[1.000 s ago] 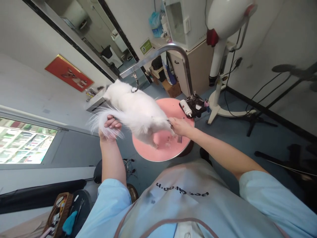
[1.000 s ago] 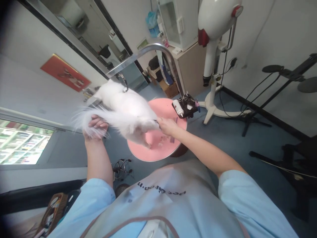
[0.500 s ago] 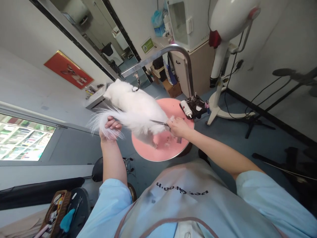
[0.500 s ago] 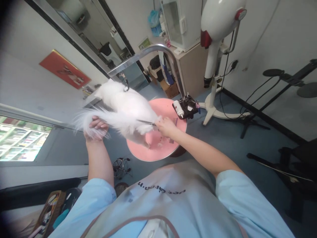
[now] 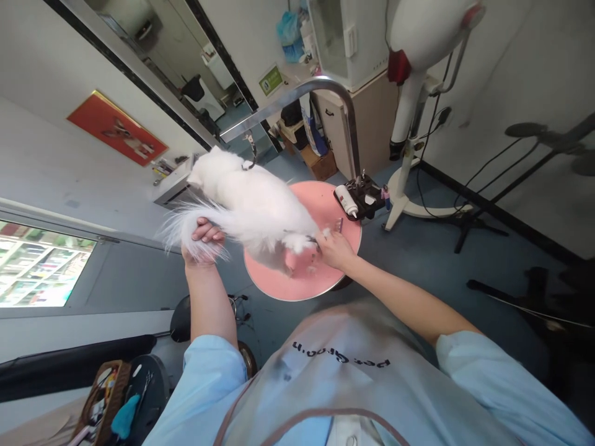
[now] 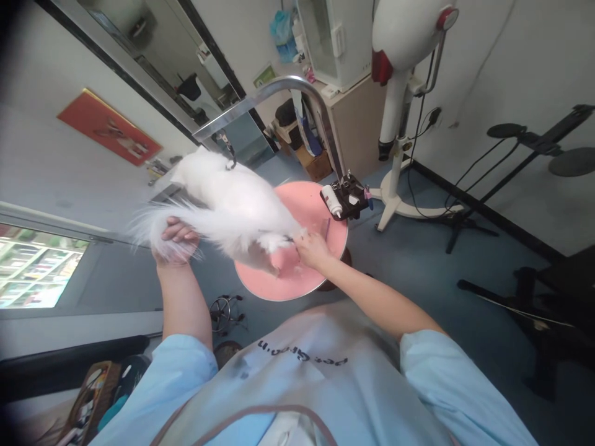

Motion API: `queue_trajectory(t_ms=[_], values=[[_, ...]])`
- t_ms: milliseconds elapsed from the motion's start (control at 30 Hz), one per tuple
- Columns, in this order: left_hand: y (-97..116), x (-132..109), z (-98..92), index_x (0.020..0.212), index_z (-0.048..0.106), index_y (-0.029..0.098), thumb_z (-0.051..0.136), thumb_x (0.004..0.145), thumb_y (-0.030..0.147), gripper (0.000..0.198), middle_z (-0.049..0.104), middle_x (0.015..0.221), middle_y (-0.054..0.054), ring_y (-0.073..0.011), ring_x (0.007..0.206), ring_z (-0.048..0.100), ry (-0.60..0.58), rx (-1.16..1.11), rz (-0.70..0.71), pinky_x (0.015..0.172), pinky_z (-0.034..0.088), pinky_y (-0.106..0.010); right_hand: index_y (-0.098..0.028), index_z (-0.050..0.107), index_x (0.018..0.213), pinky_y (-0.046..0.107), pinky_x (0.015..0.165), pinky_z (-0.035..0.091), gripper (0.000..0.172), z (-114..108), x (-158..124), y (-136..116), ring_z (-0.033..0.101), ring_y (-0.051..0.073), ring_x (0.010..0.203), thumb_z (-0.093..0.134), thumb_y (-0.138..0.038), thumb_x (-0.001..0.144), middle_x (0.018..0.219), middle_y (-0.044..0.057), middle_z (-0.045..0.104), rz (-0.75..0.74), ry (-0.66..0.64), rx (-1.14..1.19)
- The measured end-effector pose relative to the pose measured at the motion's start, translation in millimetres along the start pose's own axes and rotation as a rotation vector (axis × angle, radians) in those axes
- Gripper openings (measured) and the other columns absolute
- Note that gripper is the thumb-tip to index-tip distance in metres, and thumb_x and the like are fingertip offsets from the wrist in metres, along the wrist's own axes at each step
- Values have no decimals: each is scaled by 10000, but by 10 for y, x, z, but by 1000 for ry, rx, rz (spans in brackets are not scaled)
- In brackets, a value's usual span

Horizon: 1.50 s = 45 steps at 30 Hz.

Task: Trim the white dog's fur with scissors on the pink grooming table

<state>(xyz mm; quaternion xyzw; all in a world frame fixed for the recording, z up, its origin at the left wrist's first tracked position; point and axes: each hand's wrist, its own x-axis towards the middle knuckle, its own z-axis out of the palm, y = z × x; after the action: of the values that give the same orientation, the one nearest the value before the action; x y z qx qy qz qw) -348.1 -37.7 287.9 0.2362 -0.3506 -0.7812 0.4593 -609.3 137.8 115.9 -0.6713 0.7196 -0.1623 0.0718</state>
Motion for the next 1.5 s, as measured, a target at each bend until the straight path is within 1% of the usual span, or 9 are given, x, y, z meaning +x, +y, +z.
queue_trajectory(t_ms=[233,467,667,767,900,1133,1233,1400,1500], values=[[-19,-10,57,814,488,175,286,1080,275,348,416,400,115,-36,366,397,50,-79,-12,499,341,-199,-130,590,1329,389,920,407,386,181,-50,-63,610,295,979,491,-164,958,1101,192,671,19,-10,24],[15,6,-5,807,499,178,356,1070,263,311,439,401,116,-33,377,406,10,-33,-15,509,346,-197,-109,653,1170,453,1017,345,292,478,-66,-102,559,327,1058,489,-243,970,1096,202,652,88,116,77],[27,26,3,805,498,179,327,1088,322,361,430,392,126,-26,354,385,82,-10,12,488,332,-201,-90,620,1268,418,910,390,354,752,-83,-143,579,312,988,465,-218,977,1059,189,672,129,7,190],[48,47,-32,816,487,183,402,1067,345,311,445,388,143,-24,354,397,3,-25,5,490,334,-205,-97,639,1228,448,951,376,345,854,-57,-194,573,337,1035,502,-292,979,1122,207,660,158,101,203],[101,86,-142,846,493,186,600,967,268,182,512,434,154,-24,410,476,-192,40,-49,534,376,-204,-115,625,1246,383,821,393,378,949,-25,-281,591,285,923,352,-119,985,1054,169,680,150,91,253],[123,99,-209,858,554,177,825,764,188,286,553,467,171,-15,444,520,-320,67,-88,551,408,-192,-98,594,1278,402,846,415,358,1029,19,-96,594,322,1000,493,-253,972,1165,202,650,161,84,276],[104,66,-185,850,577,175,839,754,186,279,569,471,169,-15,447,524,-315,51,-97,556,421,-188,-106,560,1337,382,817,422,399,1023,2,19,605,294,974,417,-141,966,1150,186,668,137,1,319],[91,7,-162,830,581,173,848,728,159,285,559,456,172,-23,432,512,-278,47,-81,544,421,-195,-95,601,1240,423,918,422,381,944,31,58,584,319,1041,567,-319,932,1169,199,648,70,81,328],[83,-14,-189,833,566,171,786,810,165,220,552,452,169,-22,425,501,-257,28,-67,541,411,-197,-102,584,1274,406,875,437,354,929,59,73,608,294,988,478,-203,952,1163,188,663,84,39,339]])
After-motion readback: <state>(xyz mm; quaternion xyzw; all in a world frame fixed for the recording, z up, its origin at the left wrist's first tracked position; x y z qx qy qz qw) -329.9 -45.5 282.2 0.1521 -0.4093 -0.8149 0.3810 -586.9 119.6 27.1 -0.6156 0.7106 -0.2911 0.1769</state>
